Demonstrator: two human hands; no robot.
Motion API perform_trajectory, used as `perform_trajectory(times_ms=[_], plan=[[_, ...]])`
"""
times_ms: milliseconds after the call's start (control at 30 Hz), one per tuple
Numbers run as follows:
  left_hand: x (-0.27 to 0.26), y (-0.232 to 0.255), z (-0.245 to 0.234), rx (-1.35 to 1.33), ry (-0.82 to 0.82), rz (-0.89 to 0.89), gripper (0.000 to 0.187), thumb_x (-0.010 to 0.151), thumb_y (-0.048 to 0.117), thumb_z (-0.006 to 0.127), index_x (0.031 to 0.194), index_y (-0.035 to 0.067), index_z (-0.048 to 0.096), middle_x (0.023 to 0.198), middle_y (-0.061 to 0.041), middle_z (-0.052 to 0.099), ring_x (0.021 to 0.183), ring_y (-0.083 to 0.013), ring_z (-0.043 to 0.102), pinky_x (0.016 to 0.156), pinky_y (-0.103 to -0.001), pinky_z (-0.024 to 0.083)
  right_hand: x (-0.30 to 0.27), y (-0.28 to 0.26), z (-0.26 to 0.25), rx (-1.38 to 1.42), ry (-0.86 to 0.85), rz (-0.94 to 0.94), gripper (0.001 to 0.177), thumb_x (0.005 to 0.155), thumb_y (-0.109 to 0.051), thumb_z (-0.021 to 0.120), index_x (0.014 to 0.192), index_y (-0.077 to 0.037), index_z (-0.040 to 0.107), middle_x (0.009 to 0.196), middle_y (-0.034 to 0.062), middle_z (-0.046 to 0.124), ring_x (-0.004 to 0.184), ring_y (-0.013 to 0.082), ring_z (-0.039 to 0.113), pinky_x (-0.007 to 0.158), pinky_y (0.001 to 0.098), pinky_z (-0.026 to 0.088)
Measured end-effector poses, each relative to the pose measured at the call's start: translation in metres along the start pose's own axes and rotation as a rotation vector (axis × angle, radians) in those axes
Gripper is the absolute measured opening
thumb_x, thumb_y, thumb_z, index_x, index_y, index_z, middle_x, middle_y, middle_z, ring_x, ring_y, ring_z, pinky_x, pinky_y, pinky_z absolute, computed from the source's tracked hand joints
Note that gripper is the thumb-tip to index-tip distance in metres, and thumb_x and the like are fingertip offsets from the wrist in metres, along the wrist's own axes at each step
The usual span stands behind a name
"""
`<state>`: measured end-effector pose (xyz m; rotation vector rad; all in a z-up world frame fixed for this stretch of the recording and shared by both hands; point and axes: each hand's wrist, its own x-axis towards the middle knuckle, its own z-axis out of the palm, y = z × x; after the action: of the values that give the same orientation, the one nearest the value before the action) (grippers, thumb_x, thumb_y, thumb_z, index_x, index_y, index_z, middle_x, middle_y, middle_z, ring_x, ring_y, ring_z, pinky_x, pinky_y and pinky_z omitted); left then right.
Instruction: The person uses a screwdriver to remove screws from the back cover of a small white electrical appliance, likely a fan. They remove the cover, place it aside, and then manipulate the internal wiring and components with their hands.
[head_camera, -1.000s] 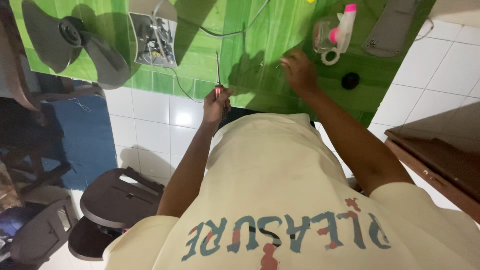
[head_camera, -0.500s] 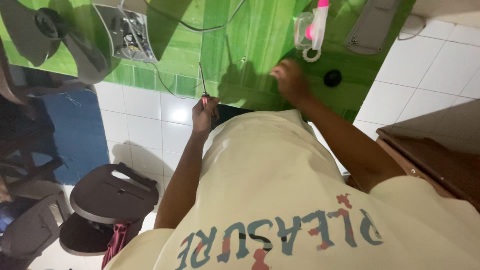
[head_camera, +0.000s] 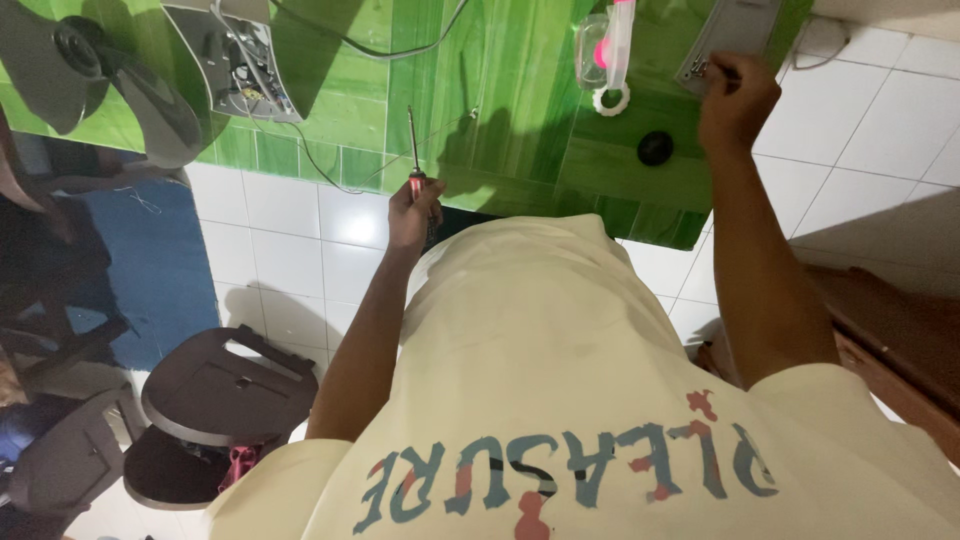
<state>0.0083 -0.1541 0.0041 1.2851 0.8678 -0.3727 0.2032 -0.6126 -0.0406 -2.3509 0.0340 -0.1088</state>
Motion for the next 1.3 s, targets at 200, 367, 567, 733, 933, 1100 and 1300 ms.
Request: perform_trajectory(times_ms=[200,367,567,733,933,1100,1300], plan=[[-0.003,0.0,0.002,0.01,-0.002,-0.004,0.024,0.093,0.022,0.072,0.1,0.0,0.068,0.064,-0.004,0.057,0.055,-0.0135,0.055,0.053,-0.029,0.046,-0.007,-0.003,-0.01,-0.097,0.036,0.065,0.019,0.086,0.003,0.08,0.103,-0.004,0.076,0.114,0.0121,0.068,0.099,0.0239,0.072,0.087,0.0347,0.06],[-0.004,0.001,0.003,0.012,-0.003,-0.011,0.025,0.092,0.022,0.072,0.102,0.0,0.069,0.065,-0.004,0.058,0.056,-0.0135,0.056,0.053,-0.029,0.047,-0.008,-0.012,-0.01,-0.274,-0.075,0.021,0.022,0.084,-0.015,0.095,0.094,-0.008,0.076,0.115,0.0101,0.063,0.114,0.0318,0.056,0.092,0.0428,0.054],[-0.008,0.006,0.001,0.0,0.015,-0.031,0.026,0.091,0.022,0.072,0.102,-0.001,0.068,0.065,-0.004,0.058,0.055,-0.0136,0.055,0.053,-0.029,0.047,0.0,-0.015,-0.011,-0.31,-0.125,0.103,0.024,0.083,-0.019,0.093,0.093,-0.01,0.074,0.121,0.0137,0.058,0.116,0.0338,0.051,0.099,0.0497,0.043],[-0.009,0.004,-0.002,0.024,0.014,-0.009,0.025,0.092,0.022,0.071,0.101,-0.001,0.07,0.064,-0.004,0.059,0.056,-0.013,0.056,0.054,-0.028,0.047,0.006,-0.006,-0.011,-0.365,-0.146,0.029,0.024,0.081,-0.018,0.095,0.091,-0.009,0.075,0.115,0.0097,0.063,0.113,0.0332,0.054,0.095,0.0516,0.042],[-0.003,-0.007,0.0,0.01,0.029,0.017,0.024,0.092,0.021,0.072,0.1,-0.002,0.069,0.063,-0.004,0.058,0.054,-0.0128,0.054,0.051,-0.028,0.045,0.008,-0.004,-0.01,-0.123,-0.136,0.139,0.022,0.082,-0.019,0.091,0.095,-0.01,0.076,0.101,0.0046,0.074,0.092,0.021,0.073,0.086,0.0378,0.059],[0.004,-0.013,-0.003,-0.042,0.024,0.031,0.022,0.092,0.018,0.071,0.1,-0.002,0.068,0.062,-0.003,0.056,0.053,-0.0128,0.053,0.05,-0.028,0.044,0.006,-0.015,-0.009,-0.22,-0.082,0.002,0.017,0.078,-0.01,0.094,0.089,-0.008,0.081,0.09,0.0096,0.076,0.084,0.0263,0.072,0.079,0.0388,0.057],[0.006,-0.017,-0.005,-0.064,0.006,0.043,0.022,0.092,0.017,0.071,0.1,-0.003,0.068,0.064,-0.003,0.057,0.053,-0.0122,0.052,0.05,-0.028,0.044,0.011,-0.021,-0.009,-0.181,-0.131,0.114,0.017,0.08,-0.011,0.092,0.09,-0.008,0.079,0.092,0.0085,0.076,0.084,0.0225,0.073,0.08,0.0356,0.057]])
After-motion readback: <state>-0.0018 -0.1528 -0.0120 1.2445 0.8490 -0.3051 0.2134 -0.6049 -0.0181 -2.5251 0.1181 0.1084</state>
